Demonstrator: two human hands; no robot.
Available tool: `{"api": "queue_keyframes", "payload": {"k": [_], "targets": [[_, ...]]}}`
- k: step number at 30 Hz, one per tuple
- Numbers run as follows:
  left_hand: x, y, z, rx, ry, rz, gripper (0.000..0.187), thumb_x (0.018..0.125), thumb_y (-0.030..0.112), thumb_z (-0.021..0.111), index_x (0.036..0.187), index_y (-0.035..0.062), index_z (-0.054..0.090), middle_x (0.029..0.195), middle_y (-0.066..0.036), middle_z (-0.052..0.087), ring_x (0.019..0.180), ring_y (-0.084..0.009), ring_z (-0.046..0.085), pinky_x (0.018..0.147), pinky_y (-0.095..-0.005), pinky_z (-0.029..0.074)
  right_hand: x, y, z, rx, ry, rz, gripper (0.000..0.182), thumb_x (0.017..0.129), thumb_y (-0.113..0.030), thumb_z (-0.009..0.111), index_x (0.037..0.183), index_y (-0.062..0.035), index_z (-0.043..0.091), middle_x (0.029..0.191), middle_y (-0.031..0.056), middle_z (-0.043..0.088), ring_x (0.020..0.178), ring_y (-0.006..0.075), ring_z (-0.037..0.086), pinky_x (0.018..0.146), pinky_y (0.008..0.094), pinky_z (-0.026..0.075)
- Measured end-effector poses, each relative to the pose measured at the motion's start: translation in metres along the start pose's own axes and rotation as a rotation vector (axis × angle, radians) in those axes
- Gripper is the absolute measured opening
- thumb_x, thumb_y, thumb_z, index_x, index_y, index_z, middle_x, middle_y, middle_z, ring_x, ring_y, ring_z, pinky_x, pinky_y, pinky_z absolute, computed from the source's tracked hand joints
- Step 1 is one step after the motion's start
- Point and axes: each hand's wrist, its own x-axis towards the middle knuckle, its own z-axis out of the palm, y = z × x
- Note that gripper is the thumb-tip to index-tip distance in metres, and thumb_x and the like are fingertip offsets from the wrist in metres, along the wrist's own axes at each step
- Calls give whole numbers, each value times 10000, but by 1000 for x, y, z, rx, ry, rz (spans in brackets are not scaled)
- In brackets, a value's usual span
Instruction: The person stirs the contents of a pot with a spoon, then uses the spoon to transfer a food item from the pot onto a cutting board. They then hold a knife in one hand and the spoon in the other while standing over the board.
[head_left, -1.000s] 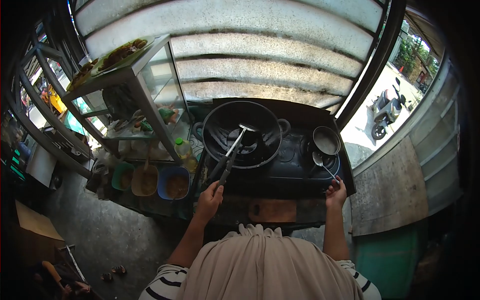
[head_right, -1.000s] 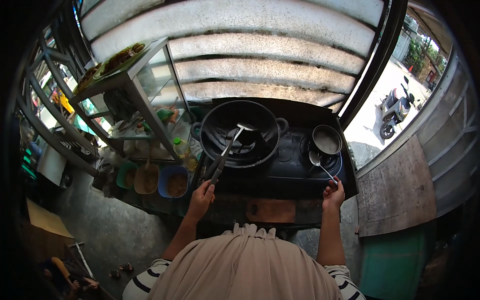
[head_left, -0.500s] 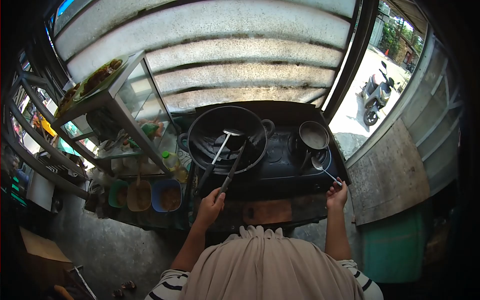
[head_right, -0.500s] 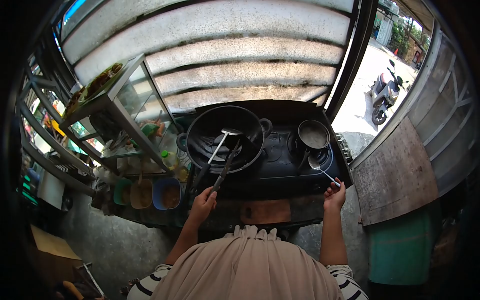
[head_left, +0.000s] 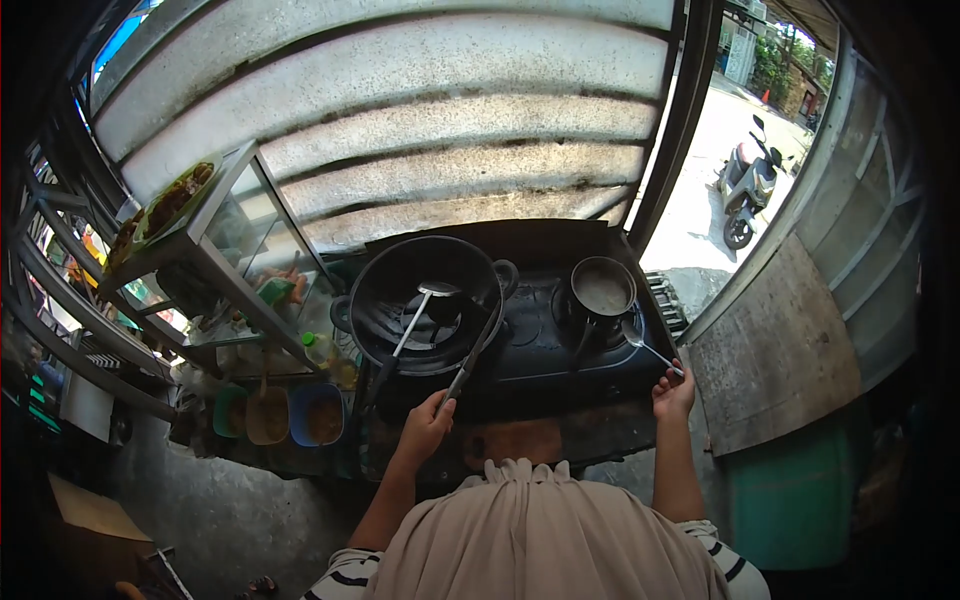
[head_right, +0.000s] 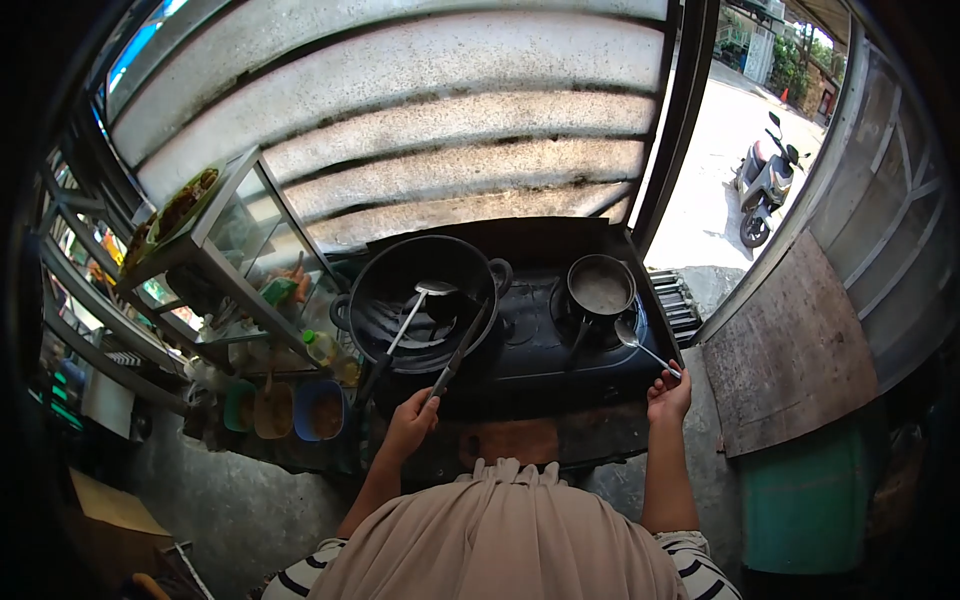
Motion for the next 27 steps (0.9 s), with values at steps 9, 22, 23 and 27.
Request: {"api": "queue_keyframes", "payload": {"k": [9, 22, 23, 27], "targets": [[31, 27, 57, -42, -14, 22, 339, 927, 280, 509, 1112, 4, 577, 593, 9, 519, 544, -49, 473, 511, -222, 381, 48, -45, 2, 29, -30, 14, 284, 926, -372, 432, 942, -145, 603, 689, -32, 520, 523, 86, 429, 455, 230, 336], [56, 48, 129, -49, 25, 20, 327, 935, 276, 493, 1106, 13, 583, 589, 12, 512, 538, -47, 463, 504, -220, 366, 119, -102, 2, -3, -26, 39, 293, 915, -386, 440, 931, -163, 630, 671, -49, 526, 515, 87, 429, 453, 227, 335], [57, 48, 134, -51, 27, 21, 325, 935, 276, 492, 1103, 14, 584, 588, 12, 512, 538, -48, 465, 505, -219, 365, 125, -104, 2, -10, -35, 42, 289, 913, -388, 444, 940, -167, 628, 668, -50, 527, 513, 85, 435, 451, 227, 337], [56, 47, 155, -63, 51, 6, 313, 937, 273, 487, 1090, 19, 587, 592, 11, 509, 543, -49, 464, 508, -218, 360, 144, -109, 5, -39, -63, 56, 293, 899, -409, 466, 934, -162, 619, 682, -54, 508, 532, 86, 433, 454, 219, 324]]}}
